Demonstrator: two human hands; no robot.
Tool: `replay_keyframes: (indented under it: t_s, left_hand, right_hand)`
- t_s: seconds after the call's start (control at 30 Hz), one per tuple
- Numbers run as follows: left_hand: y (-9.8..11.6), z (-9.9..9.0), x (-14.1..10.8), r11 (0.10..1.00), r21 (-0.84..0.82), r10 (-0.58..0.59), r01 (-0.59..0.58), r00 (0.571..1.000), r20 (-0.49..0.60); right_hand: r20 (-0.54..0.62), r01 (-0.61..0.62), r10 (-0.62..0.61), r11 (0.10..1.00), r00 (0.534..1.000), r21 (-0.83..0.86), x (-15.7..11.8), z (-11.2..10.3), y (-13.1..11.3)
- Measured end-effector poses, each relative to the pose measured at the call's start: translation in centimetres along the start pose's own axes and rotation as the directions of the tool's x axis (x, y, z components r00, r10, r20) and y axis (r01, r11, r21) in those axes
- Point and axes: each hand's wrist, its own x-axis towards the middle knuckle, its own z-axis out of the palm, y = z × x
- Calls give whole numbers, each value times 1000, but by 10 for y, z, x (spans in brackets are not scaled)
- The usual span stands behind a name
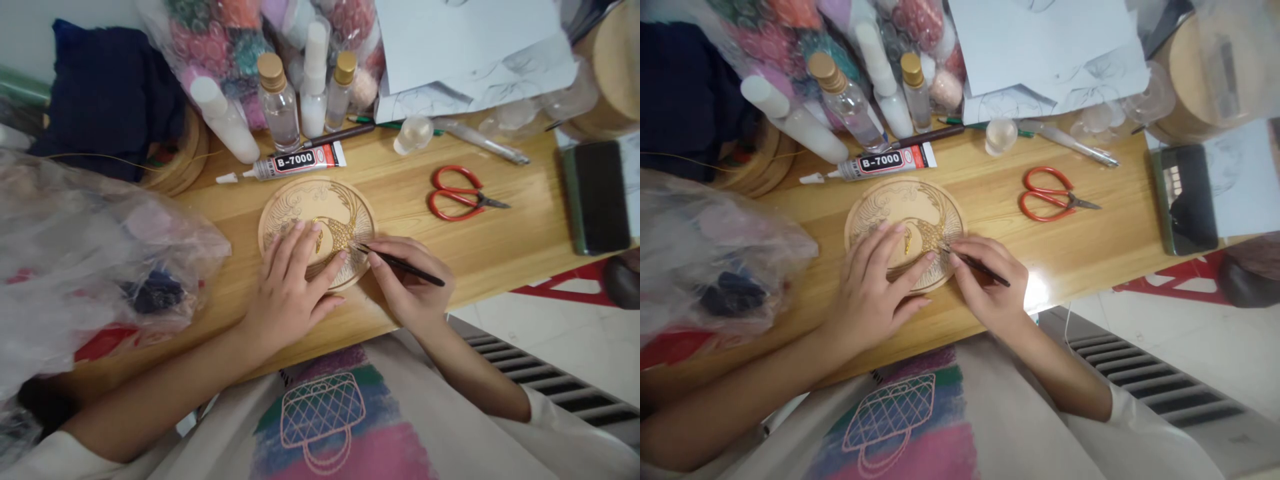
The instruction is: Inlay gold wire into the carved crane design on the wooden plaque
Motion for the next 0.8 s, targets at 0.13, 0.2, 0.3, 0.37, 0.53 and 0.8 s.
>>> replay_keyframes:
  t_s: [0.13, 0.2, 0.3, 0.37, 0.53, 0.8]
  left_hand:
    - [-1, 0, 0, 1000, 6, 10, -10, 1000, -5]
    - [-1, 0, 0, 1000, 7, 10, -10, 1000, -3]
    - [-2, 0, 0, 1000, 12, 13, -13, 1000, 1]
    - [-2, 0, 0, 1000, 17, 14, -14, 1000, 0]
    - [-2, 0, 0, 1000, 16, 2, -2, 1000, -15]
    - [-2, -1, 0, 1000, 17, 19, -18, 999, -41]
  right_hand:
    - [4, 5, -5, 1000, 1000, -1, -1, 0, 0]
    - [7, 1, -1, 1000, 1000, -1, -1, 0, 0]
    - [6, -4, 4, 1000, 1000, 3, -1, 0, 0]
    - [8, -6, 6, 1000, 1000, 1, 0, 0, 0]
    - [12, -6, 6, 1000, 1000, 5, 1, -1, 0]
    - [1, -10, 10, 1000, 1000, 5, 0, 0, 0]
